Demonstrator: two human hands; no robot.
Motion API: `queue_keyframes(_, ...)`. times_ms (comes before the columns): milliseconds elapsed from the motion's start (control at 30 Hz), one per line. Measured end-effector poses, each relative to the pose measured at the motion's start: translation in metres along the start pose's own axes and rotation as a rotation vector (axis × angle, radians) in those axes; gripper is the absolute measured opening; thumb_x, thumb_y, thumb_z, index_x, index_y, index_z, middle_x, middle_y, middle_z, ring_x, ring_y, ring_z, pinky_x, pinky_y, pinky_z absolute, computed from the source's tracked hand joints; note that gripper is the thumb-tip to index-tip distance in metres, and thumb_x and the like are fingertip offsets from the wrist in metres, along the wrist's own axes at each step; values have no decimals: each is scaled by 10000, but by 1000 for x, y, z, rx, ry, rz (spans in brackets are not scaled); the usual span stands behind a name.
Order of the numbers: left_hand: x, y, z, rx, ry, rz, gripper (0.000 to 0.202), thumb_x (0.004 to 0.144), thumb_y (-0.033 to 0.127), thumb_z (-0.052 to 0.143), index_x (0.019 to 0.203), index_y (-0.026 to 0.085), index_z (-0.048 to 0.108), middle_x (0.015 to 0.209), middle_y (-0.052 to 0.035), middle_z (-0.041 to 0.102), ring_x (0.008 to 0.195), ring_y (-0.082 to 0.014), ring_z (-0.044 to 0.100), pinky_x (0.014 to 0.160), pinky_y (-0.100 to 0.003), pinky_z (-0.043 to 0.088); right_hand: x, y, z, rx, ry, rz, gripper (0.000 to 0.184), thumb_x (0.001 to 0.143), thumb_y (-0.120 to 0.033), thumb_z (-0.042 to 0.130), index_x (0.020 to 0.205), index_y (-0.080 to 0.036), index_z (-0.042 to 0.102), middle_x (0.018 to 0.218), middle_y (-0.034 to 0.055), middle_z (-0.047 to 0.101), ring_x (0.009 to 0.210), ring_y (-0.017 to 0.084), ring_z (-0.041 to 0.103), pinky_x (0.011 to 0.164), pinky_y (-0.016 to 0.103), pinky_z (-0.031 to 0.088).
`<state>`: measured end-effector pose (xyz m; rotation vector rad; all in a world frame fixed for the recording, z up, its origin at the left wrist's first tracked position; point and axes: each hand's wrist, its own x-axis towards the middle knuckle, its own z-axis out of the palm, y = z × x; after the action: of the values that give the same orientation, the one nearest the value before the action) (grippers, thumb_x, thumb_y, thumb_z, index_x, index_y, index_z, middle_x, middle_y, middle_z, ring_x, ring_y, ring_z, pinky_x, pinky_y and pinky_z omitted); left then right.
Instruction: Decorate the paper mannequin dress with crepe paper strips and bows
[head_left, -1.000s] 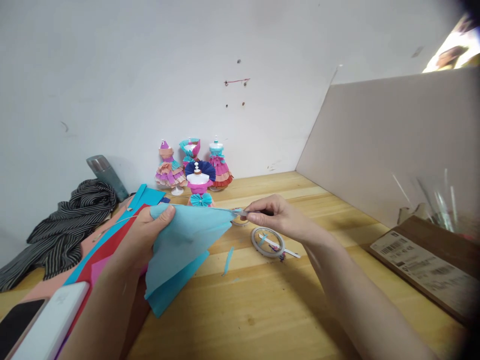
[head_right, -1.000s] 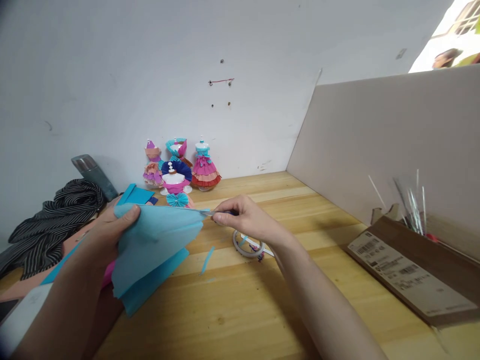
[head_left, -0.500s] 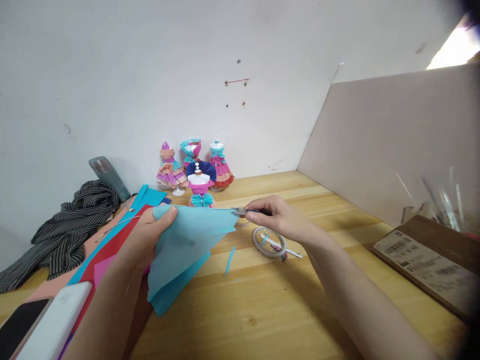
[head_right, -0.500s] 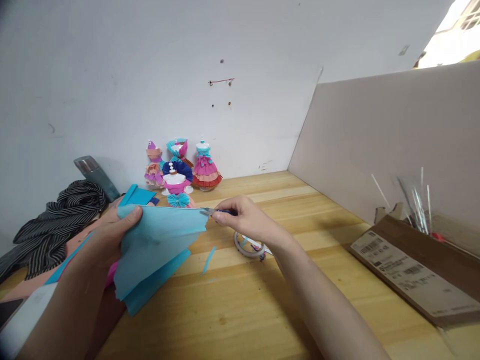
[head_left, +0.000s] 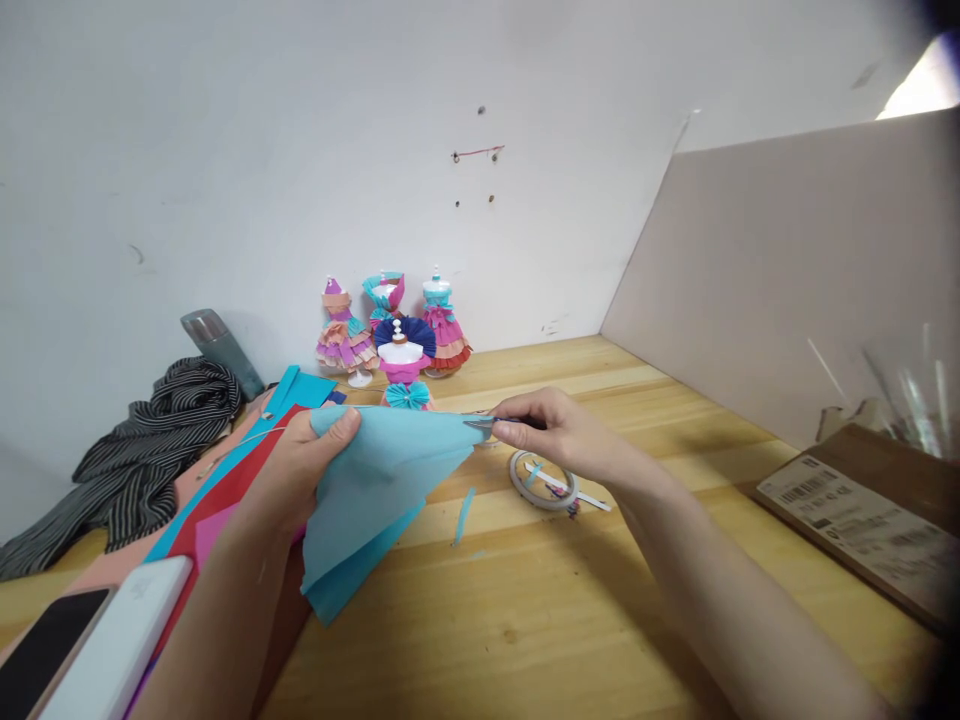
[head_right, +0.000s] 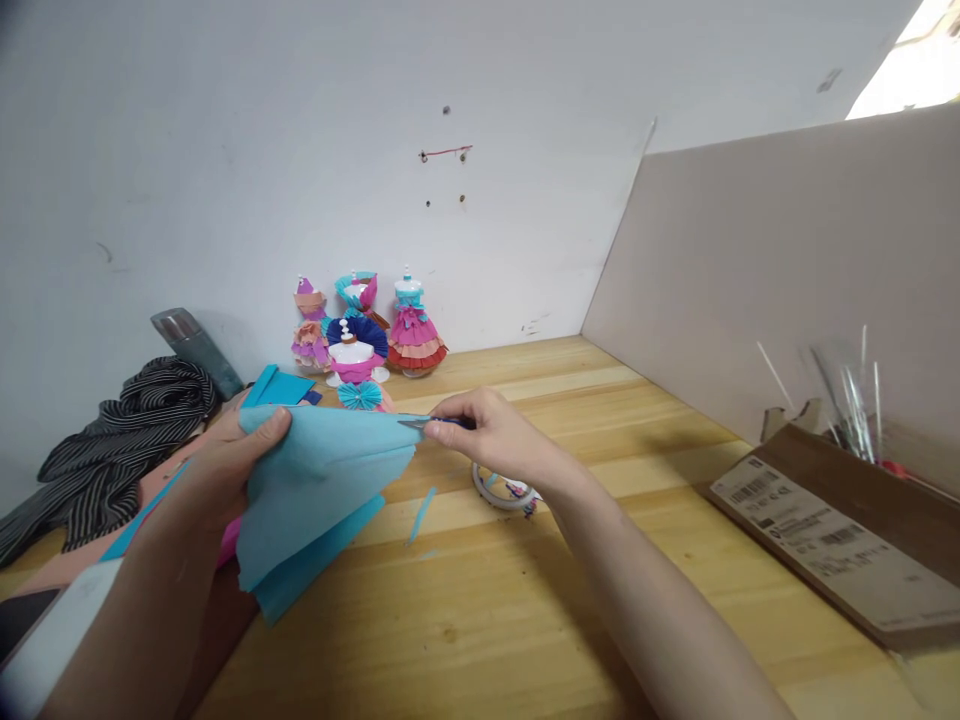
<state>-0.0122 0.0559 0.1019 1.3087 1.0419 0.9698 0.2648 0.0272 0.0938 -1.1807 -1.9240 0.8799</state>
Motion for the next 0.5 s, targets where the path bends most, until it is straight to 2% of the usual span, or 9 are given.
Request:
queue_keyframes(133,2,-2,-2,121,-30,13,349,683,490,720,709,144,686,670,-30,685,608,-169,623,572,-253,507,2,0,1,2,-19,1,441,817,-539,498,725,-127,628,637,0,471,608,130,399,571,273,320)
queue_keyframes(200,2,-2,-2,229,12,75,347,703,494,693,697,148,670,659,-10,661,592,-152,589,549,-237,474,2,0,1,1,-22,3,440,812,-544,500,697,-134,611,626,-3,458,601,127,390,562,269,310)
queue_keyframes(333,1,3,-1,521,169,275,323,740,468,633,691,151,661,638,4,602,598,-140,515,544,-232,422,2,-1,2,-2,-24,13,426,808,-544,514,689,-145,598,625,-4,453,600,127,383,555,268,298)
queue_keyframes(500,2,4,1,610,157,328,316,760,460,600,703,158,677,665,-3,606,638,-152,525,587,-243,435,3,0,3,8,-4,19,444,799,-571,507,628,-162,542,596,-19,396,584,117,348,544,263,271)
